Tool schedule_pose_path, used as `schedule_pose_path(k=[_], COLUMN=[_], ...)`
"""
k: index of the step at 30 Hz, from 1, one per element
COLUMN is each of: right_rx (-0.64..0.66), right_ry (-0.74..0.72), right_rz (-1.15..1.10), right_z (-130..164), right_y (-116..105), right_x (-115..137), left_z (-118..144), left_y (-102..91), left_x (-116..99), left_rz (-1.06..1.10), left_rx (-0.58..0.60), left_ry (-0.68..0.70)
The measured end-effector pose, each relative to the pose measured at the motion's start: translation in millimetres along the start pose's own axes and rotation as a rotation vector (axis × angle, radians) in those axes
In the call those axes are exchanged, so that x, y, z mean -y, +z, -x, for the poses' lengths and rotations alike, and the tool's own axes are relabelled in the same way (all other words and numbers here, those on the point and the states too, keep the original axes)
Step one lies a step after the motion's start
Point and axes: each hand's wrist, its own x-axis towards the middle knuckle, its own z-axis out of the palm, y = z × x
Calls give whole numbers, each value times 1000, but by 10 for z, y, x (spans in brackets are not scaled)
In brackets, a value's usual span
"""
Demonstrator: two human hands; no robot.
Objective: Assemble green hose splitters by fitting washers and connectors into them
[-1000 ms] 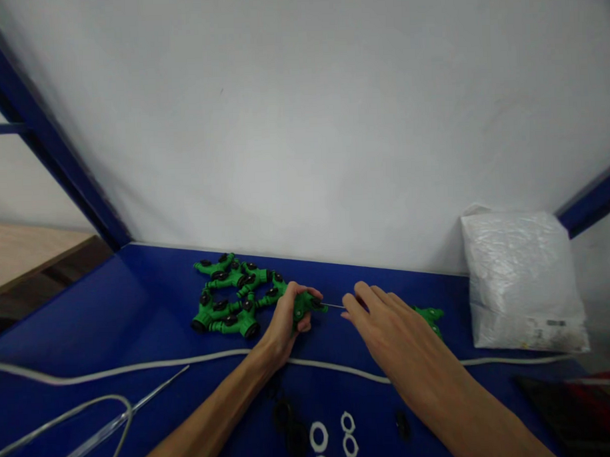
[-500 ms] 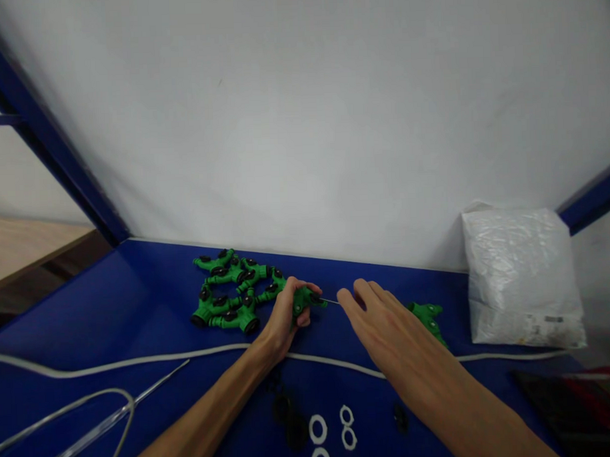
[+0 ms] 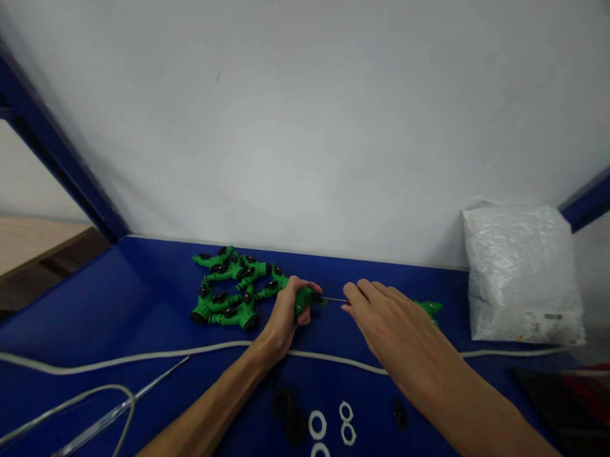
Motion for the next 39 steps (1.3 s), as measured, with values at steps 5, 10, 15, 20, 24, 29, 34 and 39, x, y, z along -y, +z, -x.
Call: schedule_pose_path(k=[5, 10, 15, 20, 24, 29, 34, 39], right_rx=[1, -38, -75, -28, -10, -54, -47, 36], right_ry=[-6, 11, 51, 77, 119, 132, 197, 179], right_rz=[-16, -21, -188, -395, -326, -243, -361, -382], right_z=[25, 48, 129, 242, 299, 339, 359, 358], right_y=[9, 49, 155, 220, 271, 407, 414, 306], right_x=[-12, -13, -89, -185, -232, -208, -165, -175], left_z=[-1, -17, -3, -3, -26, -37, -37, -35], left_y=[-6, -17, -2, -10, -42, -60, -37, -39], left_x=[14, 33, 5, -5, 16, 17, -7, -7], left_rz=[-29, -53, -64, -58, -43, -45, -16, -42], left_rx=[14, 13, 3, 57, 77, 88, 104, 128], left_ry=[3, 5, 8, 22, 51, 78, 114, 141])
